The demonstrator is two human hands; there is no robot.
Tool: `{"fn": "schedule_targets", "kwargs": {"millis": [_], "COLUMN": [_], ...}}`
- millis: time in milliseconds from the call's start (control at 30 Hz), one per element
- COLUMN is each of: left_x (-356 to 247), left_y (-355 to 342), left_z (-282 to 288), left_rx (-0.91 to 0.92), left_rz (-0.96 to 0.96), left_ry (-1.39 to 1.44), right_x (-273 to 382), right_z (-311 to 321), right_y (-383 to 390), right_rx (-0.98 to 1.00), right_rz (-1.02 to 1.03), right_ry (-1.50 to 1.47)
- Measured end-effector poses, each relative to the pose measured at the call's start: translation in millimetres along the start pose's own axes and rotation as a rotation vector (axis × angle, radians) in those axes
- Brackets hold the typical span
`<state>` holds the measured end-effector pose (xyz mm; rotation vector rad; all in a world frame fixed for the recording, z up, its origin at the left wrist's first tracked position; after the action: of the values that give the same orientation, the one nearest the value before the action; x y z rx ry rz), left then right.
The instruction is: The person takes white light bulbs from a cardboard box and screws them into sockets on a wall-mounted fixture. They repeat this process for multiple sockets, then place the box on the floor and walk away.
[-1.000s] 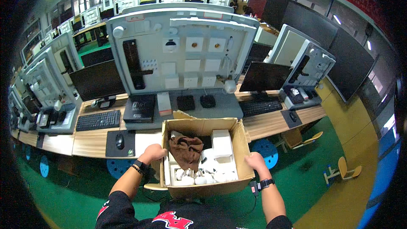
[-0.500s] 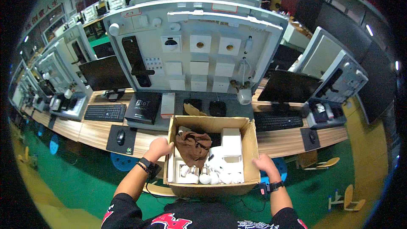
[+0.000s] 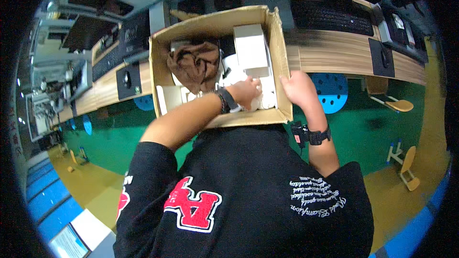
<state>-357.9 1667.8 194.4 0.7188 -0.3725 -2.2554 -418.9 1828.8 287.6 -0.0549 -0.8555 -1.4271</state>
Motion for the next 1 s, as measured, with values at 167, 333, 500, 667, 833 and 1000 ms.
{"fn": "schedule_targets", "kwargs": {"millis": [167, 333, 500, 667, 833, 1000], "left_x": [2.4, 3.2, 15.9, 26.4, 49.6, 55.2], "left_y": [-3.8, 6.6, 42.7, 96.2, 137.2, 144.9], "left_z": [-8.8, 11.7, 61.7, 168.2, 266.8, 284.8], "left_rx": [0.044, -0.022, -0.311, -0.645, -1.104, -1.296], "left_rz": [-0.005, -0.029, 0.221, 0.164, 0.153, 0.108], "left_ry": [0.056, 0.294, 0.642, 0.441, 0.366, 0.292], "right_x": [1.3, -7.5, 0.4, 0.2, 6.3, 48.9], "right_z": [7.9, 2.2, 2.8, 8.7, 20.2, 64.9], "right_y": [-0.7, 1.5, 8.0, 10.1, 8.4, 12.5], "right_rx": [0.025, -0.046, -0.002, 0.001, 0.039, 0.105], "right_rz": [0.015, 0.017, 0.021, 0.058, 0.084, 0.18], "right_ry": [0.007, -0.035, -0.037, -0.014, 0.061, 0.047]}}
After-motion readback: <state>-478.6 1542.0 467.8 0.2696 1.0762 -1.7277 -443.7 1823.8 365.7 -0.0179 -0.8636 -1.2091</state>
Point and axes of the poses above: each hand's wrist, its own y-axis away from the middle knuckle, its own z-axis out of the back of the hand, x = y × z, the point moved 4 cm from there along -y, towards the middle knuckle, and after that the axes turned 4 degrees about -x, right-handed, at the moved point
